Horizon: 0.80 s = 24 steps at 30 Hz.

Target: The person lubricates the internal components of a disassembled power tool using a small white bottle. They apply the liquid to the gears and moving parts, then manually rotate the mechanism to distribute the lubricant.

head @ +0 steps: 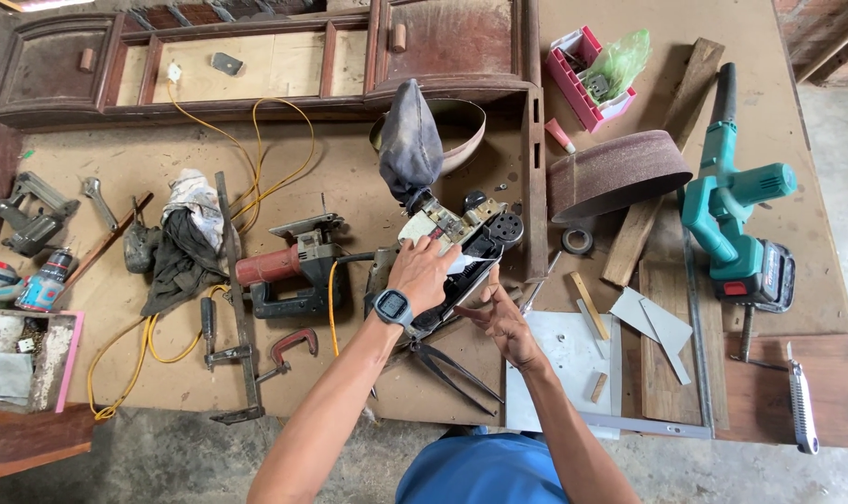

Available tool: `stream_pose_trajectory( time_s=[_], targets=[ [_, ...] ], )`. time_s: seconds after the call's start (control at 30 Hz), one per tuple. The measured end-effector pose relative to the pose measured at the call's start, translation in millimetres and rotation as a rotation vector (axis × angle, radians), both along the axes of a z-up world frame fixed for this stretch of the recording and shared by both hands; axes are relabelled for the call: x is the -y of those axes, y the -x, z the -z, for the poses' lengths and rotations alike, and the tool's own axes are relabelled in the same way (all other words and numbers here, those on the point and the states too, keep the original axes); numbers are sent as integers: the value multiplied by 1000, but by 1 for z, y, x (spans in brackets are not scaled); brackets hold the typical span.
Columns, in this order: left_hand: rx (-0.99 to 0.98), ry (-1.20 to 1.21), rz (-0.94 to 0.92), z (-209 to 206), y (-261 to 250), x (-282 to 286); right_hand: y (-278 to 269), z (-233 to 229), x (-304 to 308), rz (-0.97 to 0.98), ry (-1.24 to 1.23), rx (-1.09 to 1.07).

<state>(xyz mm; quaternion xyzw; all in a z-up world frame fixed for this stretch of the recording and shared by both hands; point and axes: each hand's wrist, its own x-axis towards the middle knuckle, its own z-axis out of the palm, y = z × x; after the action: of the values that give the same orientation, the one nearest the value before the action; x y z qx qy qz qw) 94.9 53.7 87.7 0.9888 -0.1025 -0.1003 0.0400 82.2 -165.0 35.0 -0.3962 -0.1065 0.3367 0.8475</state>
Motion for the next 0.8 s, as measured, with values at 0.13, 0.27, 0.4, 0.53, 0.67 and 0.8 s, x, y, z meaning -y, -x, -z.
stream_pose_trajectory(
  time_s=[0.13, 0.27, 0.4, 0.53, 0.67, 0.8],
  targets=[
    [0, -2, 13, -11, -3, 4, 2, 7, -2, -3, 7, 8],
    [5, -32, 40, -4, -9, 4, 0, -9, -4, -3, 8, 18],
    [31, -50, 91, 15, -17, 0, 3, -14, -3, 5, 21, 20],
    [63, -56, 110, 10, -19, 4, 1, 32, -3, 11, 24, -7],
    [99, -68, 121, 5, -19, 6, 2, 28, -2, 10, 64, 20],
    [99, -53, 112, 5, -19, 7, 0, 41, -4, 2, 86, 14]
  ],
)
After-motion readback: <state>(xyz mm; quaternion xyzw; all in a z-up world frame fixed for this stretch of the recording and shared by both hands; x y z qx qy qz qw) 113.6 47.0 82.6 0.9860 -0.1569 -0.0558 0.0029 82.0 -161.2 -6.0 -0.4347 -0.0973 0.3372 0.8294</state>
